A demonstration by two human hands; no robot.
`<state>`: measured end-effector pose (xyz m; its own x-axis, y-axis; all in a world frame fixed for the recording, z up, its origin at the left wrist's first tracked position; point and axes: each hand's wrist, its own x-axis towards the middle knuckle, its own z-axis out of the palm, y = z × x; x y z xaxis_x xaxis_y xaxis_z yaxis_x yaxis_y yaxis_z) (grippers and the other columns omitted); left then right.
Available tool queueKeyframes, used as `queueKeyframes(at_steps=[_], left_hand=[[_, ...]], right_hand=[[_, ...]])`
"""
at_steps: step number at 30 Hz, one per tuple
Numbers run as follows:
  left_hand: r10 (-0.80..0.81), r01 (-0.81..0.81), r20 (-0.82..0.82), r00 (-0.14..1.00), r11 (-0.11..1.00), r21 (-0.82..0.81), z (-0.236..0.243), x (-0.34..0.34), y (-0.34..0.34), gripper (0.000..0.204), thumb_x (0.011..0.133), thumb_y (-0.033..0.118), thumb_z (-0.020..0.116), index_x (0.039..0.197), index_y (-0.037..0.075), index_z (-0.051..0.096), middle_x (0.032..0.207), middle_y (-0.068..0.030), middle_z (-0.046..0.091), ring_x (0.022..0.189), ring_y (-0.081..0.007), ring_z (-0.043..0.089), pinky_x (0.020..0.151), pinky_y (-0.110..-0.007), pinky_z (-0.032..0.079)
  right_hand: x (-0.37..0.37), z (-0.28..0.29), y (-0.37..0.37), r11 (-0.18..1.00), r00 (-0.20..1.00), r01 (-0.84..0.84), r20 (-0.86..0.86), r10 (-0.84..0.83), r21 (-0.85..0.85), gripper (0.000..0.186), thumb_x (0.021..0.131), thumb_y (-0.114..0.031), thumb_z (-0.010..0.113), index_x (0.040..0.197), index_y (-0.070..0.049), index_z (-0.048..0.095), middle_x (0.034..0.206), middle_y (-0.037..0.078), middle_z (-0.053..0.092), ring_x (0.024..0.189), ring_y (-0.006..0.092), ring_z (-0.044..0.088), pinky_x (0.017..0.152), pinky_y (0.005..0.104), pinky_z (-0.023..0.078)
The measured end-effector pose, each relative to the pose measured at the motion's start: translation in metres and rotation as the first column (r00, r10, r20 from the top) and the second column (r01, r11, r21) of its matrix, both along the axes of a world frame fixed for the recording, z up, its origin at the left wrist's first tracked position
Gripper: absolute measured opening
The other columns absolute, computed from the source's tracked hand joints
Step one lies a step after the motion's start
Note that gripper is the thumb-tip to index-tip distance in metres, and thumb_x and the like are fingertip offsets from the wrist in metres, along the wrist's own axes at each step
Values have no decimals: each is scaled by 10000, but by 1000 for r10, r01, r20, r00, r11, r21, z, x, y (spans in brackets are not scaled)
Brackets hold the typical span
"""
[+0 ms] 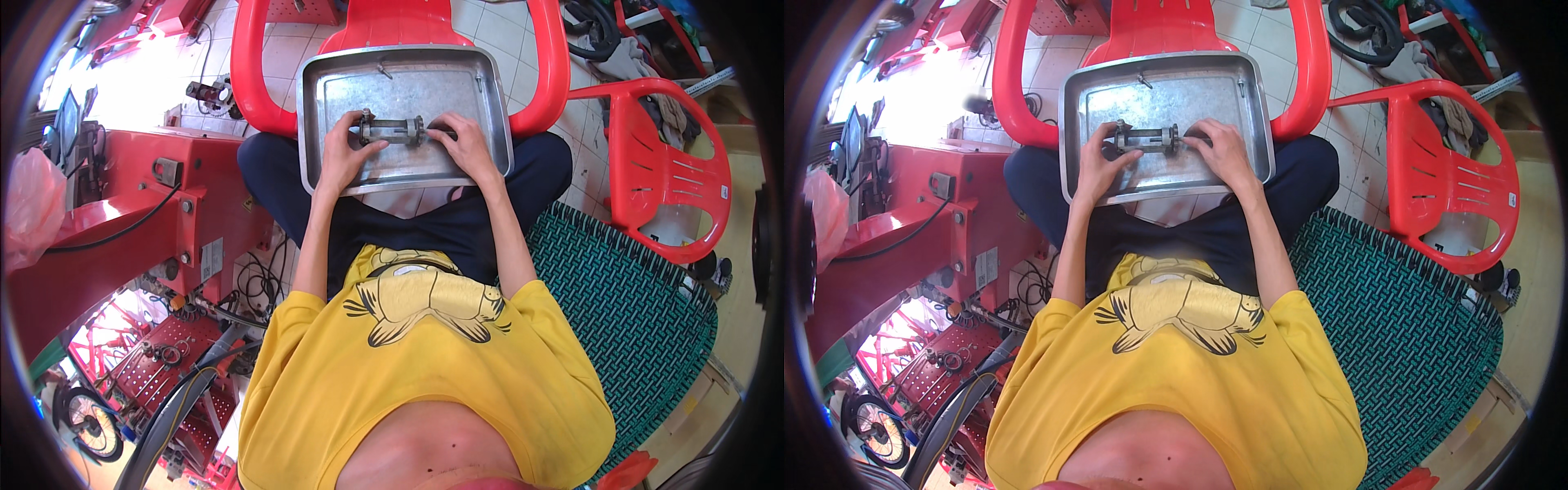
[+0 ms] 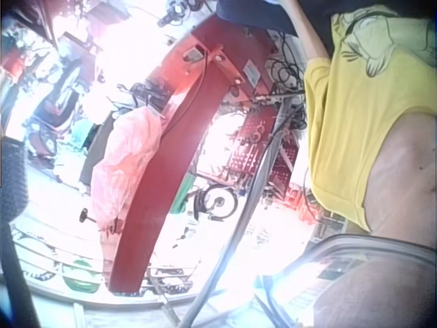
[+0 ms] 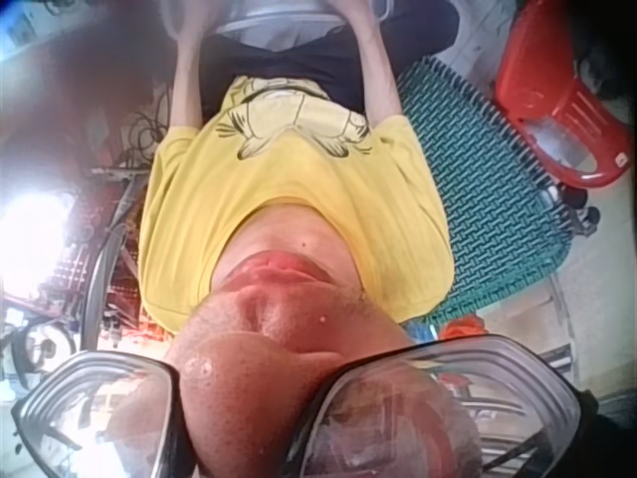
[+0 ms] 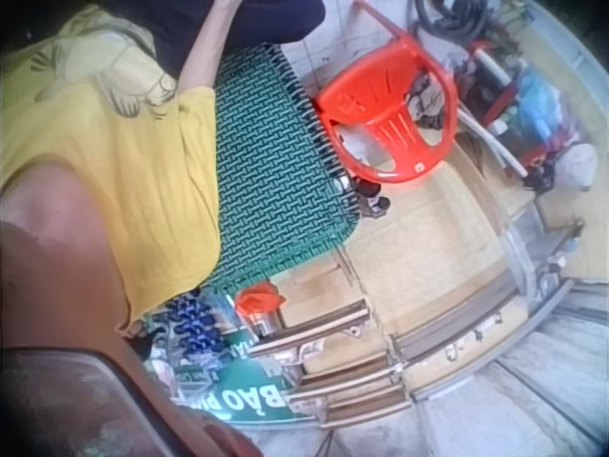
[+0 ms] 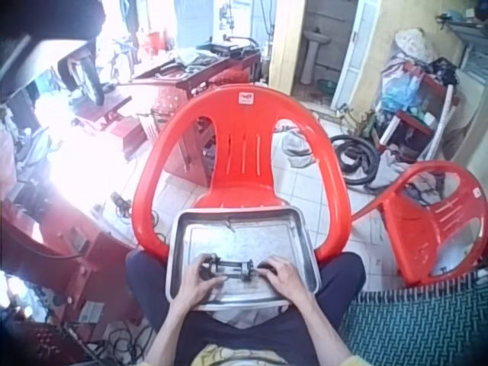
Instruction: The person holds a motorcycle wheel hub over a tray, using a thin metal rod to manipulate the internal components and turning the hub over by hand to check its alignment.
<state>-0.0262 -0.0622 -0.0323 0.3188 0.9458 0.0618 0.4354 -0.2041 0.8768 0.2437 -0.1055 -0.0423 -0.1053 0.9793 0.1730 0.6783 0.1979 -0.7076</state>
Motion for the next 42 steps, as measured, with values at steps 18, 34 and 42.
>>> queueKeyframes(at_steps=[18, 34, 42], left_hand=[[20, -20, 32, 999, 1000, 5, -13, 1, 1, 538, 797, 205, 903, 1215, -5, 638, 1041, -150, 743, 856, -199, 717, 821, -355, 549], [33, -20, 98, 995, 992, -126, -9, 0, 1, 585, 788, 232, 911, 1247, -7, 638, 1111, -133, 738, 976, -223, 684, 894, -359, 531], [55, -52, 12, 998, 987, -155, -14, -2, 2, 578, 802, 239, 898, 1253, -25, 653, 1142, -119, 724, 1045, -195, 655, 962, -346, 495]], right_hand=[[-6, 6, -5, 998, 980, 54, 190, -61, 44, 209, 951, -272, 696, 997, -70, 723, 979, 86, 737, 977, 301, 677, 870, 410, 450], [-5, 0, -7, 997, 973, 71, 216, -75, 27, 229, 960, -296, 682, 1047, -91, 732, 992, 57, 737, 983, 269, 665, 911, 395, 419], [-6, 4, -6, 995, 959, 56, 273, -77, 82, 209, 949, -293, 690, 988, -96, 746, 981, 42, 701, 1004, 251, 650, 955, 416, 390]])
